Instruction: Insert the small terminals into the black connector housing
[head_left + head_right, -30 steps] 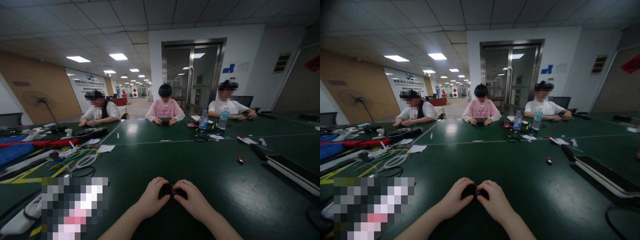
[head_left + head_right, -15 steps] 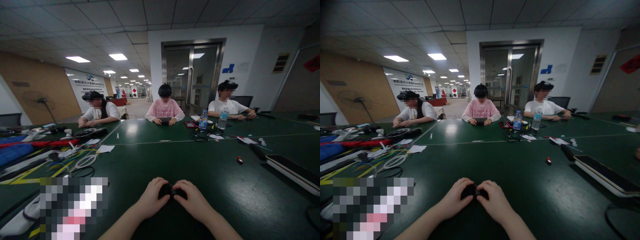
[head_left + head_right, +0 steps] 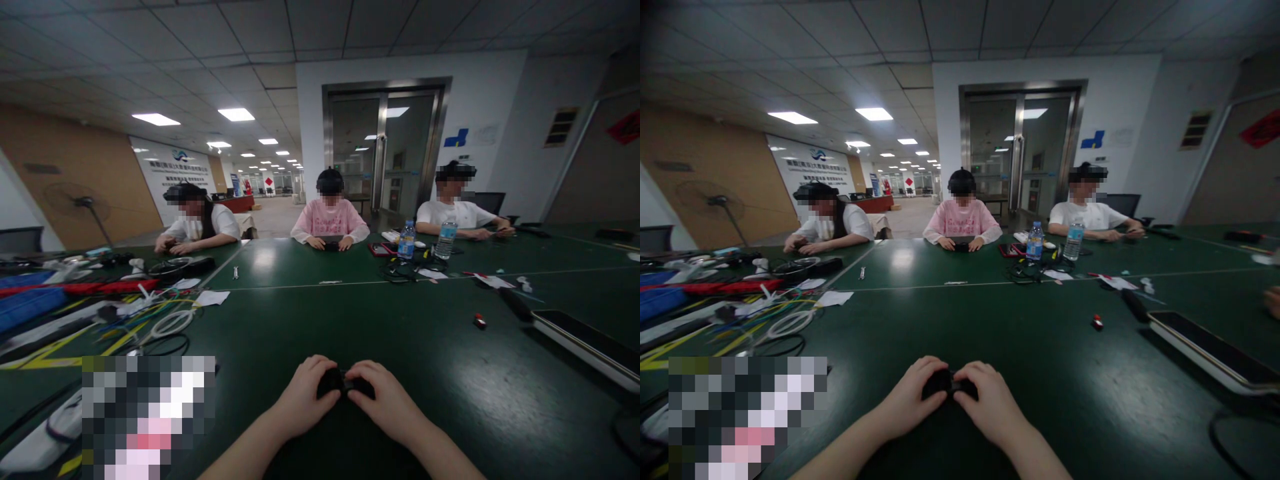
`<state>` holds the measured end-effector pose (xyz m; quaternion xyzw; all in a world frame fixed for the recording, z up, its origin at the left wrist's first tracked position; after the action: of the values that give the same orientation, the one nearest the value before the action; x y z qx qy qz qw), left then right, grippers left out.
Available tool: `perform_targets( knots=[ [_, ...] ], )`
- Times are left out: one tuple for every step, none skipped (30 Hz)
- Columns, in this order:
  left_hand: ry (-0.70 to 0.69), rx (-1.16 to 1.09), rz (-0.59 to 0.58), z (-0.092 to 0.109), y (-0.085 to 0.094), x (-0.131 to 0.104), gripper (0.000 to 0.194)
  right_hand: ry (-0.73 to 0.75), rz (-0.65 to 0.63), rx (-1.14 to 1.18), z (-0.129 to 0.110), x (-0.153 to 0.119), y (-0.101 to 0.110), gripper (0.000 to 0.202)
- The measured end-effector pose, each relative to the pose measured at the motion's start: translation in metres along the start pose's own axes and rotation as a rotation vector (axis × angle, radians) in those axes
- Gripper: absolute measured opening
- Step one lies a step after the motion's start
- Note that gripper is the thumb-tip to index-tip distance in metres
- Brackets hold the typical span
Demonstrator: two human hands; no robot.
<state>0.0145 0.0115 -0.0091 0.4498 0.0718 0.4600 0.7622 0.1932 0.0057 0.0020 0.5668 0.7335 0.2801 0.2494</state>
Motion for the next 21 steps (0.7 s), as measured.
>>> perform_targets(
  knots=[
    [-0.002,-0.001,0.0,0.0,-0.0001,0.0,0.039,-0.001,-0.001,-0.001,-0.0003,-0.0002,0.0002,0.021],
    [-0.002,-0.002,0.001,0.0,-0.0001,0.0,0.039,-0.005,-0.003,-0.002,-0.0007,-0.0004,0.0005,0.021],
    [0.0,-0.004,0.0,0.0,-0.0001,0.0,0.039,-0.01,-0.007,-0.001,-0.0012,-0.0006,0.0007,0.021],
    [0.002,-0.005,-0.001,0.0,-0.0001,0.0,0.039,-0.017,-0.012,0.0,-0.0016,-0.0009,0.001,0.021],
    [0.004,-0.005,-0.002,0.0,-0.0002,0.0,0.039,-0.023,-0.018,0.001,-0.0019,-0.0011,0.0011,0.021],
    [0.006,-0.003,-0.002,0.0,-0.0002,0.0,0.039,-0.028,-0.021,0.001,-0.0021,-0.0013,0.0012,0.02],
    [0.006,-0.001,-0.001,0.0002,-0.0001,0.0,0.039,-0.031,-0.022,0.001,-0.0022,-0.0015,0.0011,0.02],
    [0.006,0.0,-0.002,0.0004,0.0,0.0,0.039,-0.033,-0.021,0.0,-0.002,-0.0015,0.001,0.02],
    [0.007,0.0,-0.002,0.0007,0.0003,0.0,0.039,-0.032,-0.02,0.001,-0.0016,-0.0016,0.0009,0.02],
    [0.009,-0.002,-0.004,0.0011,0.0005,0.0,0.039,-0.031,-0.018,0.002,-0.001,-0.0015,0.0006,0.02],
    [0.013,-0.005,-0.007,0.0015,0.0008,0.0,0.039,-0.03,-0.017,0.003,-0.0003,-0.0014,0.0003,0.02],
    [0.016,-0.008,-0.01,0.002,0.0012,0.0001,0.039,-0.028,-0.017,0.003,0.0003,-0.0013,0.0,0.02],
    [0.019,-0.009,-0.012,0.0025,0.0015,0.0001,0.038,-0.027,-0.018,0.001,0.0008,-0.0011,-0.0004,0.02],
    [0.022,-0.007,-0.014,0.0029,0.0018,0.0002,0.038,-0.025,-0.018,-0.002,0.0011,-0.001,-0.0006,0.02],
    [0.024,-0.005,-0.015,0.0032,0.0019,0.0003,0.038,-0.024,-0.018,-0.005,0.0013,-0.0009,-0.0008,0.02],
    [0.023,-0.003,-0.016,0.0033,0.0019,0.0004,0.039,-0.025,-0.017,-0.007,0.0012,-0.0008,-0.0008,0.02],
    [0.023,-0.002,-0.015,0.0032,0.0018,0.0004,0.039,-0.026,-0.016,-0.008,0.001,-0.0008,-0.0008,0.02],
    [0.022,-0.003,-0.016,0.0028,0.0015,0.0004,0.039,-0.027,-0.016,-0.009,0.0007,-0.0008,-0.0007,0.02],
    [0.02,-0.005,-0.015,0.0023,0.0011,0.0003,0.038,-0.028,-0.016,-0.008,0.0005,-0.0009,-0.0005,0.02],
    [0.018,-0.007,-0.013,0.0018,0.0007,0.0002,0.039,-0.028,-0.015,-0.006,0.0003,-0.001,-0.0004,0.02],
    [0.013,-0.006,-0.01,0.0012,0.0004,0.0001,0.039,-0.027,-0.015,-0.003,0.0002,-0.0011,-0.0002,0.02]
  ],
)
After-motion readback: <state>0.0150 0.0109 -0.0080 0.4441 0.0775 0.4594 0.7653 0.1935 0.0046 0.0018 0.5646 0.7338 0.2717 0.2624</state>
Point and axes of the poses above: each hand's wrist, its own x-axis towards the middle knuckle, its own y-axis out of the back of the hand, z = x × y, the point moved 3 cm from there along x, towards the middle knuckle, and after that the axes turned 11 degrees about -y, right-handed, at the moved point
